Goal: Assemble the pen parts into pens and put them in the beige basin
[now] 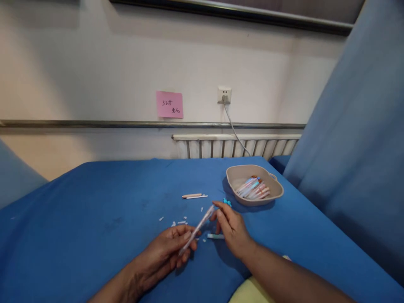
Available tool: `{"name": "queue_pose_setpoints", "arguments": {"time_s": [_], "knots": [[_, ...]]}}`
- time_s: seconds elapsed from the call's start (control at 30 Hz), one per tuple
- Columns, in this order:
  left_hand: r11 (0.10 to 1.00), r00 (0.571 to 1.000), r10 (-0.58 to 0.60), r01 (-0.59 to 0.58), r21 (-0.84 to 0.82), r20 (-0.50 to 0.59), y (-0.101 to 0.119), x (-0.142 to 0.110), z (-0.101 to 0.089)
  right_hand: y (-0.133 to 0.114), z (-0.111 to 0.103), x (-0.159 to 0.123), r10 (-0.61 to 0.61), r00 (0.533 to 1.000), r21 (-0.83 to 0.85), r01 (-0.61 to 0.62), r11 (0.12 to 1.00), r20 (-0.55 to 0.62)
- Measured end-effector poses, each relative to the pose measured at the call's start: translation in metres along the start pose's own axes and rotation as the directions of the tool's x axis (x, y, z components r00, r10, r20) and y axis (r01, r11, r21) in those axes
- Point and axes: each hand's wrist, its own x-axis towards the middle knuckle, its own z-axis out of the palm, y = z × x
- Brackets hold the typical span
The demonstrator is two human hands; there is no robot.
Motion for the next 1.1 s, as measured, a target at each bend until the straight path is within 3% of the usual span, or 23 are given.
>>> {"name": "queue_pose_setpoints", "arguments": {"time_s": [0.07, 0.17, 0.27, 0.33, 0.4, 0.53, 0.67, 0.8, 0.93, 1.07, 1.1], "knots": [[0.997, 0.997, 0.054, -0.051, 0.066, -0.055, 0.014, 0.004, 0.004, 0.004, 0.002, 0.005, 0.013, 1.0, -0.022, -0.013, 1.0, 0.003], [0.942, 0.984, 0.161, -0.132, 0.308, -0.072, 0.046, 0.021, 0.023, 0.006, 0.003, 0.013, -0.016, 1.0, -0.108, 0.017, 0.994, 0.008], [0.755, 0.949, 0.315, -0.264, 0.6, 0.02, 0.079, 0.058, 0.058, 0.003, 0.001, 0.015, -0.046, 0.998, -0.17, 0.051, 0.984, 0.034], [0.584, 0.931, 0.36, -0.277, 0.763, 0.062, 0.093, 0.091, 0.086, -0.001, 0.0, 0.014, -0.051, 0.996, -0.205, 0.064, 0.977, 0.068], [0.292, 0.918, 0.387, -0.213, 0.932, 0.088, 0.097, 0.128, 0.112, -0.004, -0.001, 0.012, -0.057, 0.99, -0.246, 0.087, 0.965, 0.126], [0.106, 0.937, 0.338, -0.13, 0.986, 0.088, 0.088, 0.189, 0.146, -0.01, -0.004, 0.01, -0.068, 0.969, -0.331, 0.147, 0.932, 0.238], [-0.039, 0.943, 0.329, -0.04, 0.998, 0.051, 0.078, 0.218, 0.157, -0.013, -0.007, 0.011, -0.079, 0.956, -0.359, 0.182, 0.915, 0.283], [-0.098, 0.945, 0.325, 0.005, 0.995, 0.027, 0.072, 0.227, 0.16, -0.012, -0.007, 0.013, -0.064, 0.949, -0.409, 0.193, 0.892, 0.308], [-0.072, 0.938, 0.344, -0.024, 0.997, 0.047, 0.072, 0.216, 0.167, -0.01, -0.006, 0.012, -0.058, 0.943, -0.446, 0.209, 0.87, 0.329], [0.014, 0.888, 0.447, -0.122, 0.992, 0.103, 0.084, 0.171, 0.154, -0.007, -0.006, 0.012, -0.084, 0.946, -0.408, 0.213, 0.888, 0.312], [0.151, 0.862, 0.495, -0.211, 0.966, 0.111, 0.087, 0.156, 0.146, -0.005, -0.005, 0.013, -0.086, 0.952, -0.382, 0.2, 0.902, 0.295]]}}
